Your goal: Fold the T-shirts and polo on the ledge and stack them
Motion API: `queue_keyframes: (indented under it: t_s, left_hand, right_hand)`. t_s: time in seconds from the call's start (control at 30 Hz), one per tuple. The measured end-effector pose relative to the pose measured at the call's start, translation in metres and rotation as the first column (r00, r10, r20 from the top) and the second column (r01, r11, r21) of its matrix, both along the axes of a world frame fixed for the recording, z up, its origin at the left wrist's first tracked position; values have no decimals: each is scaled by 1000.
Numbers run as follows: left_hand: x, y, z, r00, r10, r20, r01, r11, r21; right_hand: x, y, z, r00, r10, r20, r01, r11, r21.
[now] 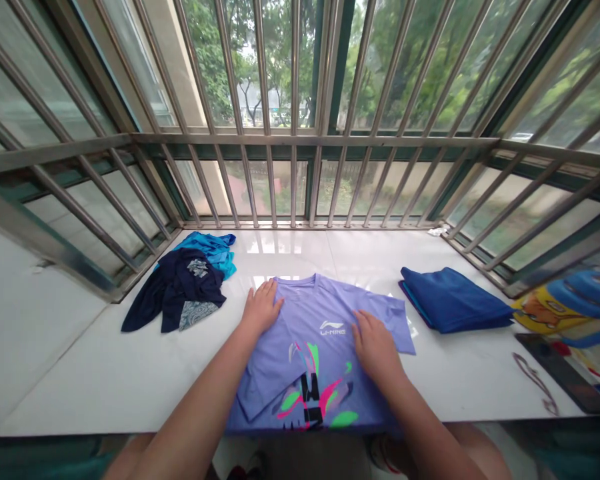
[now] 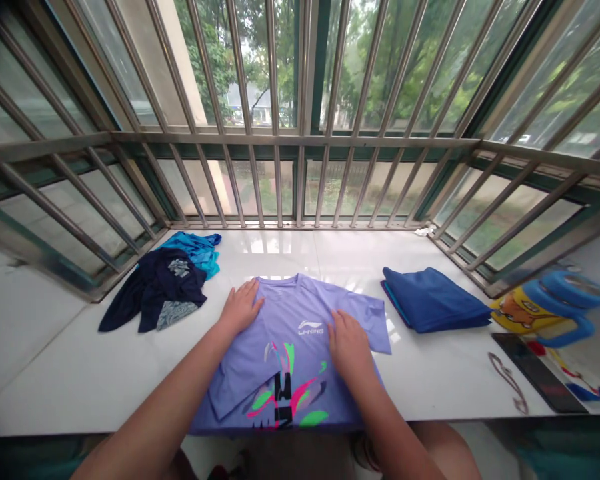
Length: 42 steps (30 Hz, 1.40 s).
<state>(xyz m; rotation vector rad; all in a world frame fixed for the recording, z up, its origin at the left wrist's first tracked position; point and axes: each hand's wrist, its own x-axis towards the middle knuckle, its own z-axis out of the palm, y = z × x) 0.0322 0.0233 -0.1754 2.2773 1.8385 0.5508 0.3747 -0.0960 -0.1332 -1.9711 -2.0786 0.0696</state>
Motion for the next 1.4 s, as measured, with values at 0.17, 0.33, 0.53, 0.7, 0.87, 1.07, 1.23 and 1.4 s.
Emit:
queue_keyframes:
  t_s: [0.17, 0.33, 0.53, 0.7, 0.87, 1.07, 1.23, 1.4]
  left_hand:
    - [-31, 4, 4, 999, 11, -37, -12, 1000, -19]
    - [11, 16, 29, 991, -132, 11, 129, 981, 145]
    - [97, 35, 38, 927, -375, -12, 374, 920, 116]
    - [107, 33, 22, 935, -355, -16, 355, 932, 71]
    - [101, 26, 11, 949, -313, 37, 309, 947, 92]
    - [96, 31, 9, 950, -257, 178, 232, 961, 150]
    - [92, 33, 6, 926, -255, 278, 203, 958, 200]
    - [91, 38, 0, 920, -249, 304, 188, 958, 216]
  right_hand:
    - [75, 19, 3, 927, -372, 56, 373, 927, -22]
    - [75, 48, 5, 892, -452, -21, 441, 879, -180]
    - [63, 81, 13, 881, -467, -74, 451, 877, -165]
    - [66, 73, 31, 852, -499, -159, 492, 867, -83]
    - [37, 20, 47, 996, 53, -73, -29, 953, 302]
    - [-14, -44, 29, 712, 654, 256, -701, 677, 224]
    - [-26, -66, 0, 669, 705, 237, -739, 665, 109]
    - [-6, -68, -2, 731, 680, 60, -682, 722, 117]
